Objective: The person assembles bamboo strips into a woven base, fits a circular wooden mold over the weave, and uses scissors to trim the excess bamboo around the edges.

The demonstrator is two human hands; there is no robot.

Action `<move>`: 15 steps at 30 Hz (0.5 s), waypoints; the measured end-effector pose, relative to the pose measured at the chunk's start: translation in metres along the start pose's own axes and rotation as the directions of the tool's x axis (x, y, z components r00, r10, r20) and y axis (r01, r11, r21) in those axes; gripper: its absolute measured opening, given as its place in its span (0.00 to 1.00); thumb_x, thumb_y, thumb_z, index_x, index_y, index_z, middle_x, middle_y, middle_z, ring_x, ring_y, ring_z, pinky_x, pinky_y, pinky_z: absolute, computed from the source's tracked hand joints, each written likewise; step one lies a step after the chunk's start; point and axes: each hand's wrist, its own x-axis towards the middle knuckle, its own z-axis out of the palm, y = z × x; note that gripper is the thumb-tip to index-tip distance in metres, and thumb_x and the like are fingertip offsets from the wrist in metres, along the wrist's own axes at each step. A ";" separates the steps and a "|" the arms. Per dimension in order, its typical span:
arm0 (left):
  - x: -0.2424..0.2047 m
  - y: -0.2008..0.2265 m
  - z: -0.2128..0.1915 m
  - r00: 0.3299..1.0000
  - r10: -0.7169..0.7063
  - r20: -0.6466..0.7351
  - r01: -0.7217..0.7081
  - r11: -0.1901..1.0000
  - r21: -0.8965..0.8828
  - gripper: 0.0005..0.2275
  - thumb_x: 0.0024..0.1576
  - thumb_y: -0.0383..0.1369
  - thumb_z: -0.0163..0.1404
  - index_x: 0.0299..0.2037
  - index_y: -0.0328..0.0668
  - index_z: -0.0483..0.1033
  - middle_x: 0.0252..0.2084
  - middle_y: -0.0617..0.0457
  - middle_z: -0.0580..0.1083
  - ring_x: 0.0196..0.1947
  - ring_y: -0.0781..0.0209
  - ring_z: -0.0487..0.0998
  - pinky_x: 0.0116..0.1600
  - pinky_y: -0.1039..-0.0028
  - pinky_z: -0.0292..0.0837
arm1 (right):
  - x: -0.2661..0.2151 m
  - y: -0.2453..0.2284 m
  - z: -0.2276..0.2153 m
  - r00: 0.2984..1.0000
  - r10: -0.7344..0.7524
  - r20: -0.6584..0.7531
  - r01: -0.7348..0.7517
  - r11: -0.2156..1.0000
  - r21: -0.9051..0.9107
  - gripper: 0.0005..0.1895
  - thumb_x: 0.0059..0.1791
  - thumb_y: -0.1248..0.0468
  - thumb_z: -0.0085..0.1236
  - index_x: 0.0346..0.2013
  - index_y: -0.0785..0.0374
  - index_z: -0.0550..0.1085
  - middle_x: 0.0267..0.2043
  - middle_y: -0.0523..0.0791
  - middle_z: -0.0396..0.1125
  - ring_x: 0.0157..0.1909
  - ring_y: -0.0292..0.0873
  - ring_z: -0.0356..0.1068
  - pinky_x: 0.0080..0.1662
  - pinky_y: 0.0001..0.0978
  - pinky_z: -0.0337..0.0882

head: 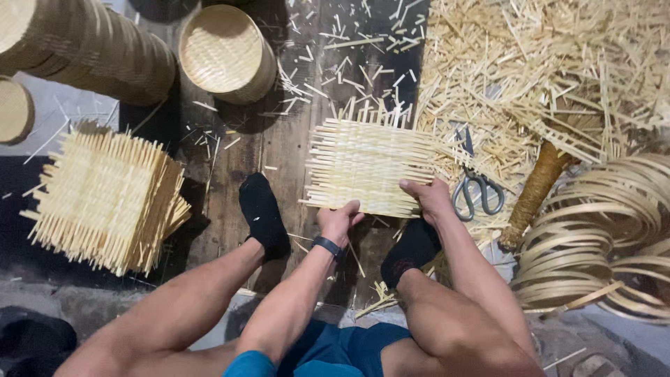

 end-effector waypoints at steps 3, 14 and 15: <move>-0.001 -0.004 -0.010 0.995 -0.094 -0.016 0.093 0.995 -0.041 0.09 0.55 0.19 0.57 0.45 0.27 0.75 0.43 0.43 0.78 0.42 0.51 0.80 0.46 0.63 0.82 | -0.002 -0.001 0.002 0.997 0.072 -0.021 -0.073 0.997 -0.018 0.18 0.43 0.74 0.67 0.47 0.72 0.78 0.44 0.50 0.77 0.41 0.42 0.77 0.46 0.33 0.78; 0.009 -0.041 -0.006 0.991 -0.123 0.061 0.134 0.958 -0.254 0.07 0.56 0.22 0.58 0.42 0.32 0.75 0.41 0.46 0.78 0.39 0.55 0.81 0.49 0.62 0.83 | -0.015 -0.014 0.022 0.951 -0.260 -0.169 0.171 0.895 -0.412 0.19 0.41 0.69 0.72 0.45 0.68 0.78 0.41 0.44 0.77 0.39 0.34 0.75 0.43 0.28 0.76; 0.008 -0.041 -0.005 0.990 -0.124 0.071 0.139 0.957 -0.256 0.07 0.56 0.23 0.58 0.42 0.33 0.75 0.41 0.46 0.78 0.39 0.55 0.81 0.48 0.63 0.83 | -0.016 -0.014 0.022 0.952 -0.254 -0.171 0.165 0.896 -0.412 0.19 0.41 0.69 0.72 0.45 0.68 0.78 0.41 0.44 0.77 0.39 0.34 0.75 0.43 0.28 0.76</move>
